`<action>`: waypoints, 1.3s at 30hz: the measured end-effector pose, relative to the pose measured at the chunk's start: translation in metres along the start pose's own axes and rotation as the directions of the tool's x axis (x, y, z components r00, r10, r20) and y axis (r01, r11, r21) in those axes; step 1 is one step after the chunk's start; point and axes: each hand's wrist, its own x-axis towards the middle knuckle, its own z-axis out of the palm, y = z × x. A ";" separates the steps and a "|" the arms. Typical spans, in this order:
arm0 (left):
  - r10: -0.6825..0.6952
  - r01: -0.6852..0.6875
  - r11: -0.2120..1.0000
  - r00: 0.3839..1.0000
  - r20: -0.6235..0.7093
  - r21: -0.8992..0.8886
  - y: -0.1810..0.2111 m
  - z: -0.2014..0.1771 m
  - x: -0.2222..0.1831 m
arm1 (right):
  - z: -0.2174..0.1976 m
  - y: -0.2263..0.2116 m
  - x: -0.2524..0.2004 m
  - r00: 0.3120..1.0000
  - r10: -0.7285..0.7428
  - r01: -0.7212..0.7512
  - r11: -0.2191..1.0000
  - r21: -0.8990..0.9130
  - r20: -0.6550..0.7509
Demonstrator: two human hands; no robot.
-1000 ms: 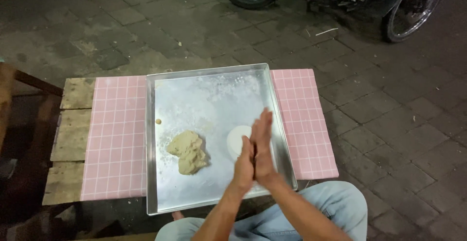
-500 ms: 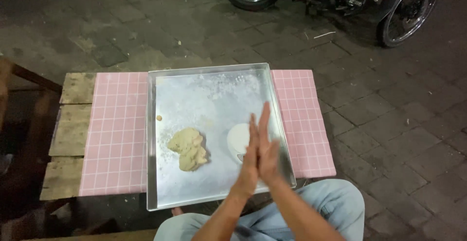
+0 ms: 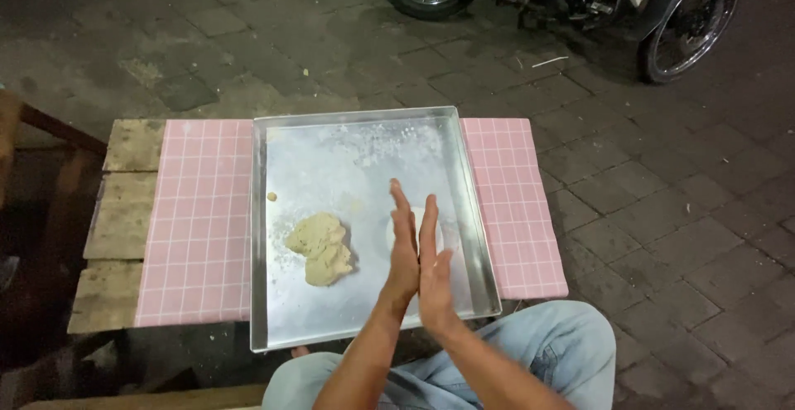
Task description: Portioning dough using a digital scale and shaping the pieces into small balls or twists on a metal tray.
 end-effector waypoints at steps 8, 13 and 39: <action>0.395 -0.406 0.905 0.913 0.099 0.129 -0.047 -0.006 0.010 | 0.042 -0.001 0.060 0.988 0.069 -0.061 0.996 0.064 -0.142; 0.357 -0.381 0.913 0.919 0.166 0.148 -0.009 0.012 -0.026 | 0.031 0.004 0.045 0.951 -0.080 -0.032 0.936 -0.350 -0.299; -0.030 -0.087 0.987 0.734 -0.678 -0.138 0.018 -0.041 0.016 | 0.027 -0.070 0.015 0.621 -0.660 -0.469 0.119 -0.875 -0.422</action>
